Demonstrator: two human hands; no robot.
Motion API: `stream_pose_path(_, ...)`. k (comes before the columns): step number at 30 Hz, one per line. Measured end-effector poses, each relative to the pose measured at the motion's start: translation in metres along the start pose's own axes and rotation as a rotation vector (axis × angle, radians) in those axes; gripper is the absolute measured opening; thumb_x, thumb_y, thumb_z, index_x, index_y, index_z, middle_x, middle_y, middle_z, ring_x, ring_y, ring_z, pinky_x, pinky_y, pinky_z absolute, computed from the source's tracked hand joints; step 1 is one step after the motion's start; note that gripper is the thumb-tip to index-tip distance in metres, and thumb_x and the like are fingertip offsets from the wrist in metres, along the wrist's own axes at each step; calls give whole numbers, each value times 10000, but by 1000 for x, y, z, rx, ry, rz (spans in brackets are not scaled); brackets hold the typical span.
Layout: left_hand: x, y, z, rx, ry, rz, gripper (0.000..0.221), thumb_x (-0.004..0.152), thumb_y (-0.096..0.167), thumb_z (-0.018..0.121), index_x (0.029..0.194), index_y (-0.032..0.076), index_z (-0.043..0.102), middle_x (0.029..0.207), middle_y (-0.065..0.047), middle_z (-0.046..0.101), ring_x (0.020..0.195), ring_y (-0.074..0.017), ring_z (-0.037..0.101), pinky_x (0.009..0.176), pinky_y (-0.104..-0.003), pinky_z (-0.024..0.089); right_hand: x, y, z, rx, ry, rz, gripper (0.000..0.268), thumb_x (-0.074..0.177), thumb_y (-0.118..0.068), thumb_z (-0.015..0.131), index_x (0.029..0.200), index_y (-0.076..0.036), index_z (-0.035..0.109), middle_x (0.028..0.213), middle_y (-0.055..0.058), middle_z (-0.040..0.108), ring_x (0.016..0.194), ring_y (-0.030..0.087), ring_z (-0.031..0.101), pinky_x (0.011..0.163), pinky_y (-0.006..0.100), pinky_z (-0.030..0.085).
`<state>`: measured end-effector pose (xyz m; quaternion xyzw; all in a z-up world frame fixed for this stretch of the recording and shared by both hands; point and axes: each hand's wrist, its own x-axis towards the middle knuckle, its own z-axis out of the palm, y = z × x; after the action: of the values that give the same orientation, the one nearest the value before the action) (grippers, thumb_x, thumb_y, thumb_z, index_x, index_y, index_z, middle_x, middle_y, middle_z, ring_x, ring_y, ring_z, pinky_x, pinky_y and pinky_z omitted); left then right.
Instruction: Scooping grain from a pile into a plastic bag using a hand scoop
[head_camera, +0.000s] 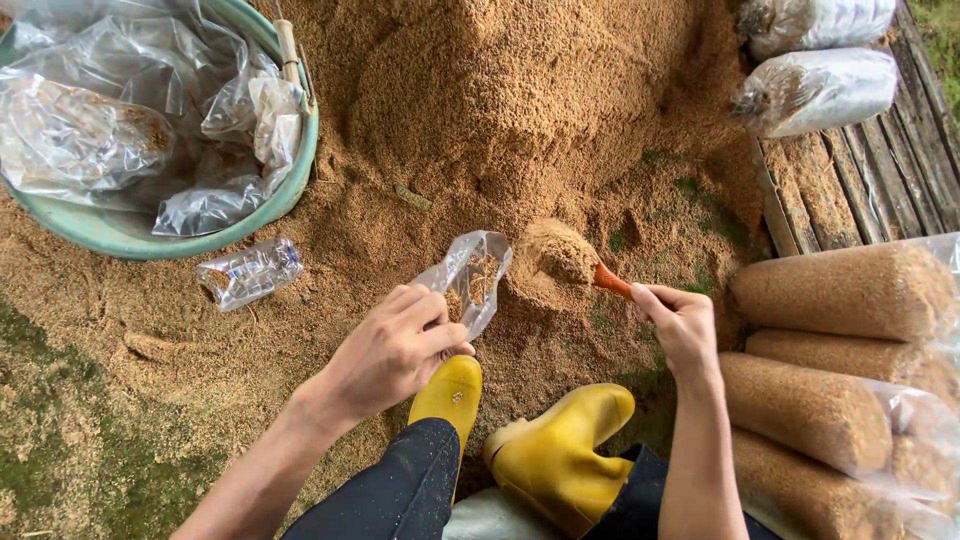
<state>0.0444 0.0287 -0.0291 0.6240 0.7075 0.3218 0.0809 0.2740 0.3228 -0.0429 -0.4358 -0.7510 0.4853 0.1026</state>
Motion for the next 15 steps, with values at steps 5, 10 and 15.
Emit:
stream_pose_path(5,1,1,2,-4,-2,14,141,972,183,605,939,219,737,722,25,473,701,-134,513,778,-315,488,-20,-60,-4,-29,-3,-94,130,923,-109,746,949,15,777,512,106,570,496,104,382,463,244,334)
stream_pose_path(10,1,4,6,30,-3,30,181,974,136,591,977,231,745,722,31,467,695,-127,497,783,-316,485,-42,-94,31,-128,-48,-302,77,864,-85,766,886,-29,812,616,143,703,558,146,556,511,318,465)
stream_pose_path(15,-1,3,7,31,4,25,191,962,134,600,999,253,745,723,39,455,699,-117,506,792,-314,489,-60,-90,79,-624,-16,-953,186,929,-137,657,1038,-216,785,774,24,669,671,216,646,613,328,554)
